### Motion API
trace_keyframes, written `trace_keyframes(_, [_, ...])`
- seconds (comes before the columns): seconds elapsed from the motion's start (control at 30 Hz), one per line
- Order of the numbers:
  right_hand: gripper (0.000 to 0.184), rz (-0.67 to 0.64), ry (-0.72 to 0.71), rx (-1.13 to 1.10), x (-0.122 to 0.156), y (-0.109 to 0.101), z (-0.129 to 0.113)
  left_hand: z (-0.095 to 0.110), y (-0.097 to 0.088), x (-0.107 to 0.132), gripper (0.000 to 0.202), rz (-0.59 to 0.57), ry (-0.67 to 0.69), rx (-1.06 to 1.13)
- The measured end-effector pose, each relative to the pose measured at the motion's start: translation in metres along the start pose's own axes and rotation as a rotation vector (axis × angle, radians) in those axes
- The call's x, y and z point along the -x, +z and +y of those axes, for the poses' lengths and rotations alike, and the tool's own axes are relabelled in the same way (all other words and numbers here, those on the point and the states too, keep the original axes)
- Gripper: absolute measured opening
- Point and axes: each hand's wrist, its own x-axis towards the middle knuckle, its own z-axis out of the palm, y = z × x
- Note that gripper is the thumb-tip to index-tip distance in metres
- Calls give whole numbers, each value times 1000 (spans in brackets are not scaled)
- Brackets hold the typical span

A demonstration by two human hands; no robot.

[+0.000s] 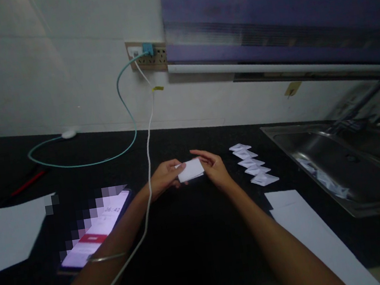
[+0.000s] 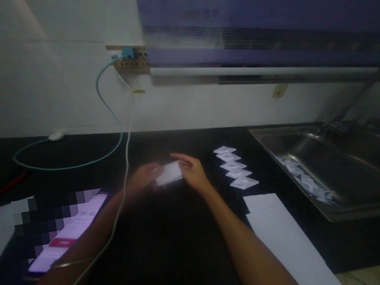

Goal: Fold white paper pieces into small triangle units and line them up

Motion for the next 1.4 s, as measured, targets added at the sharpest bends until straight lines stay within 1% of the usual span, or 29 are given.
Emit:
trace_keyframes(0.03, [39, -1, 40, -49, -1, -1, 1, 0, 0, 0, 37, 16, 13, -24])
trace_keyframes(0.1, [36, -6, 124, -144, -3, -1, 2, 0, 1, -1, 38, 43, 26, -62])
trace_keyframes(0.13, [33, -11, 152, -163, -3, -1, 2, -1, 0, -2, 39, 48, 31, -75])
trace_keyframes(0.2, [30, -43, 167, -120, -2, -1, 2, -4, -1, -4, 40, 40, 46, -90])
trace_keyframes(0.33, [32, -98, 130, 15, 4, 0, 0, -9, -3, -6, 41, 27, 79, -89])
trace_keyframes(0.47, [34, -36, 99, 24, 5, 3, -4, -5, -1, -5, 43, 17, 43, -82])
trace_keyframes(0.57, [35, 23, 86, 21, 3, 3, -3, -3, 1, -5, 48, -3, 13, -130])
trace_keyframes(0.63, [35, 29, 89, 23, 2, 2, -1, -5, 0, -5, 49, -16, 35, -180])
trace_keyframes(0.73, [32, 28, 84, 23, 0, 1, 1, -11, -2, -6, 45, -41, 114, -270])
trace_keyframes(0.83, [34, 35, 76, 73, 1, 2, 0, -11, -1, -4, 41, -54, 178, -338])
trace_keyframes(0.97, [35, 48, 29, 158, 4, 3, -6, -5, 3, -1, 42, -26, 162, -351])
trace_keyframes(1.07, [34, 30, -7, 229, 5, 5, -7, -6, 5, -2, 42, -29, 167, -334])
trace_keyframes(1.2, [33, -10, -38, 264, 6, 7, -6, -14, 1, -3, 39, -73, 175, -333])
trace_keyframes(1.3, [34, -44, -3, 234, 6, 6, -5, -15, -1, -3, 41, -84, 166, -322])
trace_keyframes(1.4, [34, -64, 34, 196, 5, 1, -4, -10, -1, -2, 43, -73, 116, -299])
